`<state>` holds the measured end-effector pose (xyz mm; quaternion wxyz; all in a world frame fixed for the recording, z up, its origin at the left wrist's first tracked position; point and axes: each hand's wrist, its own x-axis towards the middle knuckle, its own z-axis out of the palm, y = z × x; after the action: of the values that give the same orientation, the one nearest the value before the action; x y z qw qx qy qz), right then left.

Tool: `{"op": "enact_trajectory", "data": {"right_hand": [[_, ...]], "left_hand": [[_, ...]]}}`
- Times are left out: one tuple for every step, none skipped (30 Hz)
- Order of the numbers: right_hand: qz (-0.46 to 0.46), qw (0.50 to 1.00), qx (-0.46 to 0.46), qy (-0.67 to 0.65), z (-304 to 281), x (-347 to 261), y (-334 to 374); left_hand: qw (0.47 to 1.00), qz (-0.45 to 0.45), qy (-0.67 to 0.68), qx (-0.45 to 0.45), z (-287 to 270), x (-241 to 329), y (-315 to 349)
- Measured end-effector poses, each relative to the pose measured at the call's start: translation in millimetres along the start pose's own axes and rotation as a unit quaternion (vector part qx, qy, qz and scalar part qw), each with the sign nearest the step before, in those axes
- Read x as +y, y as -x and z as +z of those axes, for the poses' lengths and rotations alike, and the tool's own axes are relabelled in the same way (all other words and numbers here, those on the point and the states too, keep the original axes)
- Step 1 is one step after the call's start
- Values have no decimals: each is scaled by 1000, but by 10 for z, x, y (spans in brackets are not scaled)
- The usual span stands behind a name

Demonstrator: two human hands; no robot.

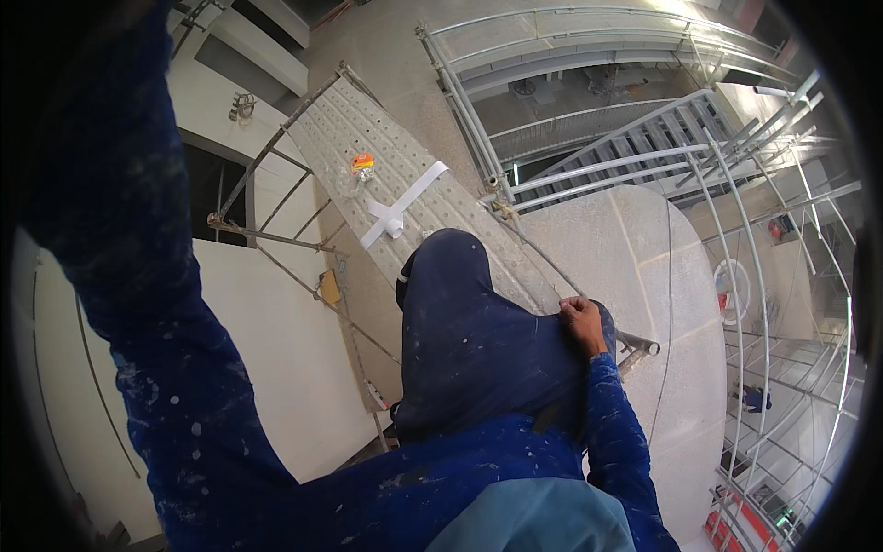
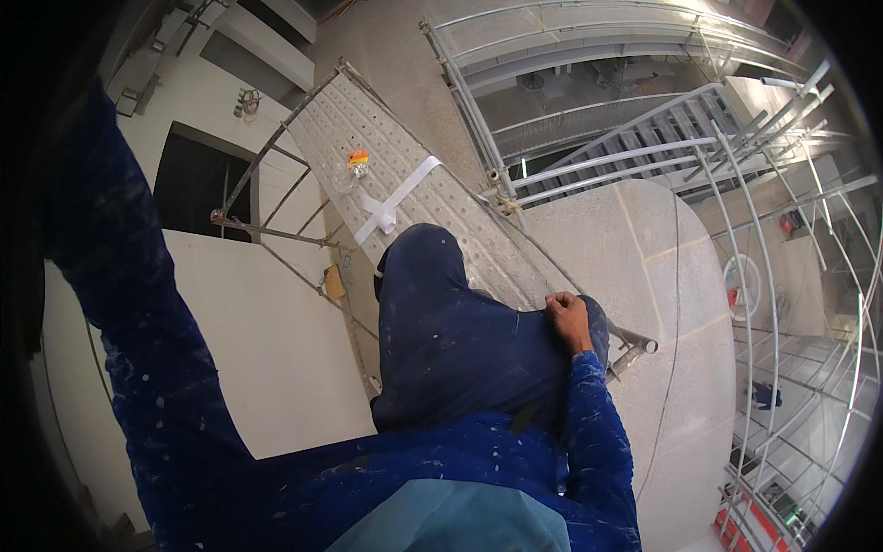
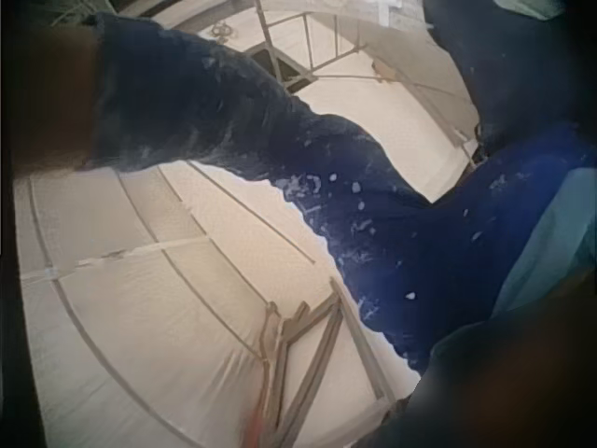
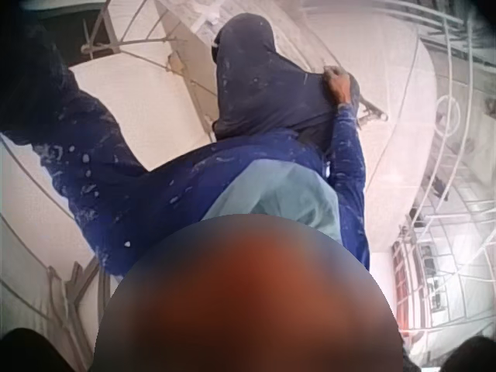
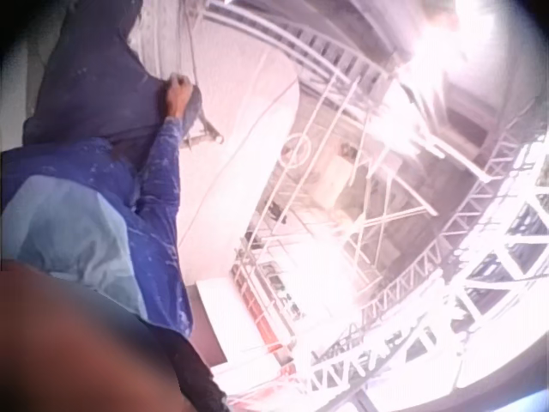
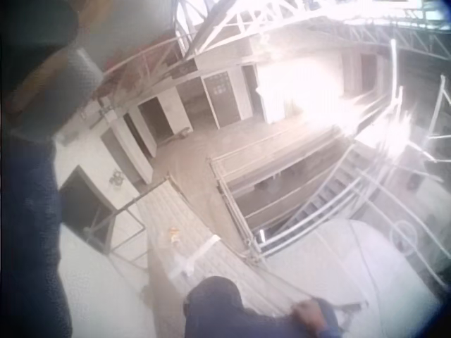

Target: The person applies white tape to the seams of a curved metal structure. They tear pieces from a roll, press them along joints, and smooth them into place while working on scaffolding.

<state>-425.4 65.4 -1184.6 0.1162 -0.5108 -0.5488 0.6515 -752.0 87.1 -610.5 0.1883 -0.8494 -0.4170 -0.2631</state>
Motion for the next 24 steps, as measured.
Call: {"op": "enact_trajectory", "data": {"right_hand": [[24,1000,-5,-3,-66,36,18],[16,999,-19,-23,-112,43,-1],[26,998,-32,-41,-175,51,-11],[72,995,-30,-56,-231,57,-7],[90,992,-45,-75,-297,41,-28],[69,990,-72,-99,-333,32,-38],[84,987,-75,-114,-389,12,-43],[118,983,-65,-125,-436,6,-28],[135,981,-54,-131,-461,-12,-19],[119,982,-66,-129,-494,-18,9],[120,983,-58,-125,-507,-26,42],[129,984,-40,-116,-525,-32,80],[112,985,-43,-122,-529,-36,120],[101,987,-38,-122,-534,-44,160],[102,988,-24,-112,-539,-48,191],[88,987,-27,-128,-539,-61,217],[90,987,-20,-134,-549,-68,237],[91,986,-14,-139,-554,-79,247],[100,986,-14,-136,-564,-88,248],[110,985,-12,-132,-574,-93,241],[122,985,-1,-122,-585,-96,230],[119,985,-17,-127,-597,-91,217],[119,984,-24,-128,-600,-84,201],[130,984,-20,-120,-606,-72,187]], "left_hand": [[998,-44,34,9,99,-94,360],[990,-115,79,15,269,-142,788],[975,-184,122,32,530,-207,1308],[928,-334,166,-2,859,-127,1882],[839,-498,218,-15,1253,-40,2431],[748,-622,229,-37,1649,116,3000],[713,-660,219,-92,2032,274,3540],[675,-694,230,-100,2398,537,4046],[628,-737,234,-90,2749,816,4447],[622,-740,240,-90,3061,1097,4768],[571,-776,238,-121,3329,1347,5001],[584,-770,232,-111,3556,1564,5147],[582,-774,223,-114,3741,1746,5220],[615,-755,199,-110,3892,1873,5239],[648,-734,174,-105,4015,1956,5221],[680,-711,146,-98,4102,1987,5169],[690,-707,142,-69,4183,2002,5098],[711,-691,93,-92,4243,1985,5016],[725,-678,43,-114,4294,1950,4928],[727,-671,6,-143,4323,1915,4855],[700,-684,7,-202,4328,1862,4797],[661,-701,20,-268,4331,1802,4753],[621,-714,24,-323,4318,1758,4722],[600,-729,28,-329,4303,1720,4703]]}}
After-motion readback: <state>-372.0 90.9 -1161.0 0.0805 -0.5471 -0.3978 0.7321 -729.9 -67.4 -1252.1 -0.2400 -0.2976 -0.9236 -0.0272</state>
